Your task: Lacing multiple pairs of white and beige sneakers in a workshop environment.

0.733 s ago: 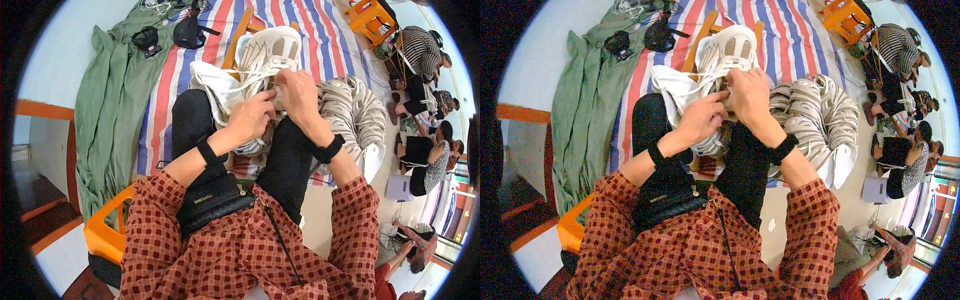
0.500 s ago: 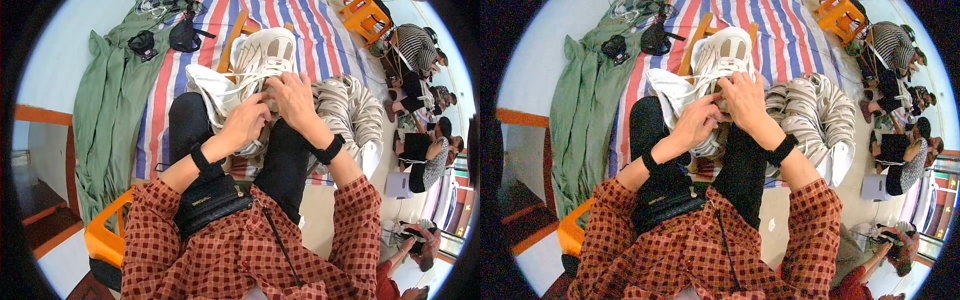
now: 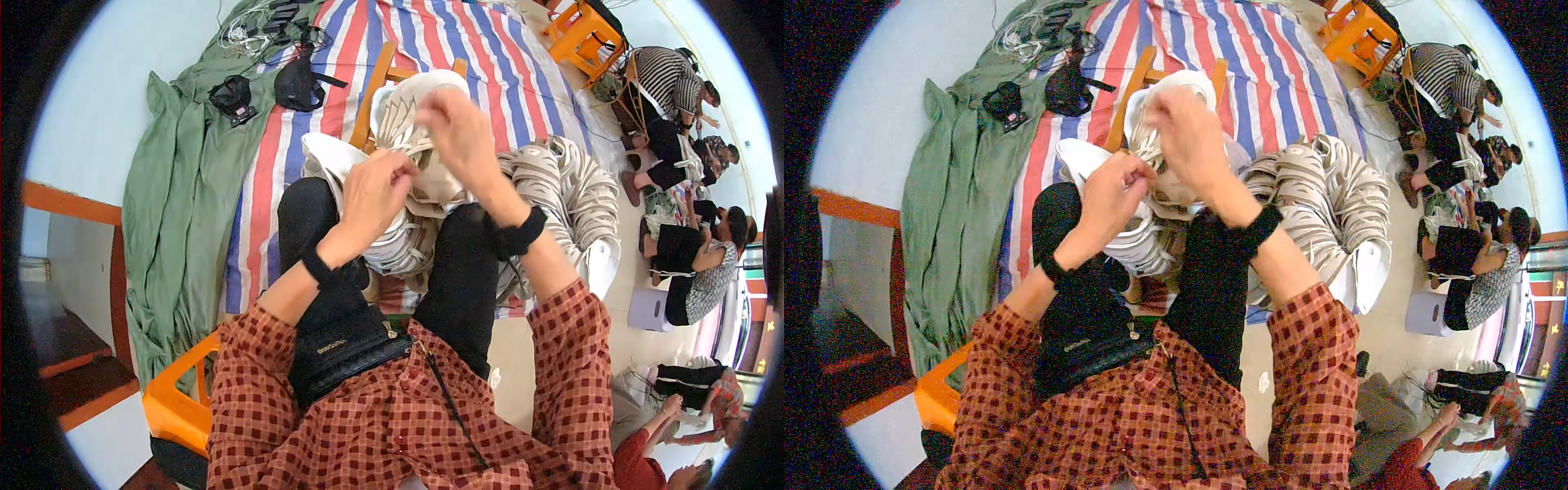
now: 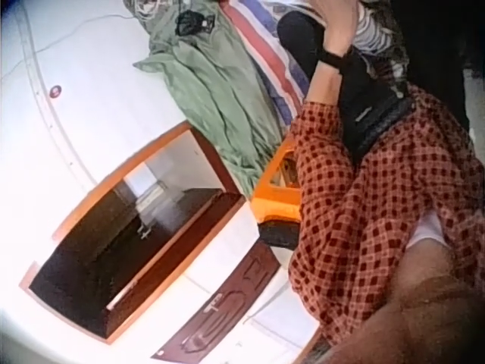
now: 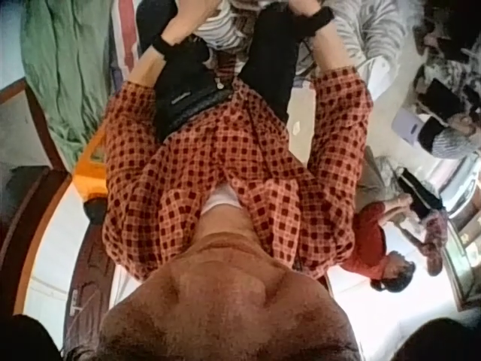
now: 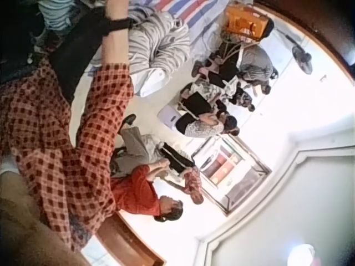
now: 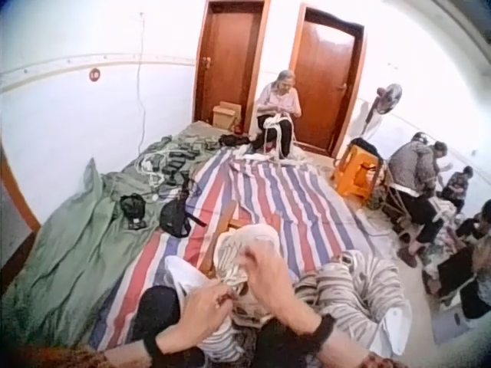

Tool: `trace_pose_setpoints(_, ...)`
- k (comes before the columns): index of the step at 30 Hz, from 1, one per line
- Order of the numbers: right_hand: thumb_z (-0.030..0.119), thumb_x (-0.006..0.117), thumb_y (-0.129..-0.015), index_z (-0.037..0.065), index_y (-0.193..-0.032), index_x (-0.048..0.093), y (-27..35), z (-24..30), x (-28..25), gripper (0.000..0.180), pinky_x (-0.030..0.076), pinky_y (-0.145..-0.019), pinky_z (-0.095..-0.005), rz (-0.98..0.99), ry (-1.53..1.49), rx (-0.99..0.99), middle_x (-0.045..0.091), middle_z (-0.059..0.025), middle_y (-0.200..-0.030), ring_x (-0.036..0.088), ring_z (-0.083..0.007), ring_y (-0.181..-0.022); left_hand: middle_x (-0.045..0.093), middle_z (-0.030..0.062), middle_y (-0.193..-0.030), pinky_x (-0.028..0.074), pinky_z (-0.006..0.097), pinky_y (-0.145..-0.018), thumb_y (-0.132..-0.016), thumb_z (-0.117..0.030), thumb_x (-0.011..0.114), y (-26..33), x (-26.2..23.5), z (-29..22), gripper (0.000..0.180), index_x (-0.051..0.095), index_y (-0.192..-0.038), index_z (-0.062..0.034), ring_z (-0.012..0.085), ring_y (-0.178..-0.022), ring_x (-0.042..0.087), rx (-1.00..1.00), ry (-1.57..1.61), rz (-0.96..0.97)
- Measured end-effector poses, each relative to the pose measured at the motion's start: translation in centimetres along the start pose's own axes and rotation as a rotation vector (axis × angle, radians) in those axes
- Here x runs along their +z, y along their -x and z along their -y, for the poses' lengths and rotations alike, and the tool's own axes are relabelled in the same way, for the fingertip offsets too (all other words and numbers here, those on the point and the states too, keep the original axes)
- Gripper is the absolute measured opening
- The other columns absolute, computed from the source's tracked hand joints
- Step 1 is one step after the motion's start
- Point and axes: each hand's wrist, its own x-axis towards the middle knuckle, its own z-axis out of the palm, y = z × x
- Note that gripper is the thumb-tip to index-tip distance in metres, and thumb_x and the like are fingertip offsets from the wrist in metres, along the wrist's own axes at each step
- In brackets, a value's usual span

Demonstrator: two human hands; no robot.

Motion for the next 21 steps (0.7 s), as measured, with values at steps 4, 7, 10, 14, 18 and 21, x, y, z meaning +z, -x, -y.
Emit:
trace_pose_setpoints(4,0.011,0.063,-0.079,0.001,-0.081,0.059,-1.4,0.0,-1.4,0.011,0.045,-0.058,-0.0281,0.096,-0.347,0.336,0.059,-0.0097,-0.069,0.056,-0.0173,-0.060,0.057,0.0121,-0.071,0.044,0.041,-0.060,-0.074,-0.008,0.059,-1.7,0.6,-0.3,0.006,0.059,-0.079,-0.0050,0.0311,-0.067,0.058,0.029,-0.055,-0.075)
trace_pose_setpoints(7,0.010,0.062,-0.081,-0.001,-0.080,0.058,0.0,-1.3,-1.8,0.012,0.044,-0.055,-0.0255,0.043,-0.491,0.455,0.057,-0.0052,-0.066,0.054,-0.0109,-0.058,0.058,0.0115,-0.070,0.044,0.042,-0.060,-0.074,-0.009,0.059,-2.8,1.1,-0.4,0.005,0.059,-0.078,-0.0060,0.0317,-0.067,0.058,0.048,-0.098,-0.052)
trace_pose_setpoints(10,0.009,0.062,-0.083,-0.001,-0.080,0.057,0.8,-1.8,-2.7,0.012,0.042,-0.054,-0.0228,-0.003,-0.548,0.496,0.057,-0.0019,-0.065,0.053,-0.0075,-0.059,0.057,0.0108,-0.068,0.044,0.043,-0.060,-0.074,-0.009,0.058,-3.8,1.6,-0.2,0.003,0.058,-0.075,-0.0070,0.0318,-0.068,0.058,0.080,-0.163,-0.052)
trace_pose_setpoints(14,0.009,0.062,-0.083,0.000,-0.081,0.057,1.6,-2.5,-3.3,0.010,0.042,-0.054,-0.0216,-0.037,-0.576,0.533,0.057,-0.0013,-0.066,0.053,-0.0068,-0.059,0.057,0.0108,-0.070,0.045,0.043,-0.060,-0.073,-0.010,0.059,-4.1,1.9,-0.4,0.005,0.057,-0.077,-0.0069,0.0314,-0.069,0.059,0.150,-0.246,0.016)
trace_pose_setpoints(18,0.009,0.063,-0.083,0.000,-0.082,0.057,2.1,-2.4,-3.4,0.010,0.044,-0.055,-0.0222,-0.067,-0.635,0.555,0.058,-0.0013,-0.068,0.054,-0.0070,-0.059,0.058,0.0114,-0.073,0.047,0.042,-0.061,-0.073,-0.010,0.059,-4.6,2.8,-1.9,0.008,0.058,-0.079,-0.0059,0.0312,-0.072,0.060,0.189,-0.511,0.059)
trace_pose_setpoints(21,0.009,0.063,-0.084,0.000,-0.083,0.058,2.3,-2.1,-3.3,0.011,0.046,-0.055,-0.0236,-0.075,-0.721,0.556,0.060,-0.0027,-0.070,0.055,-0.0074,-0.059,0.058,0.0127,-0.075,0.048,0.042,-0.061,-0.074,-0.008,0.058,-4.7,4.0,-1.9,0.007,0.058,-0.080,-0.0049,0.0324,-0.074,0.061,0.239,-0.681,0.074)
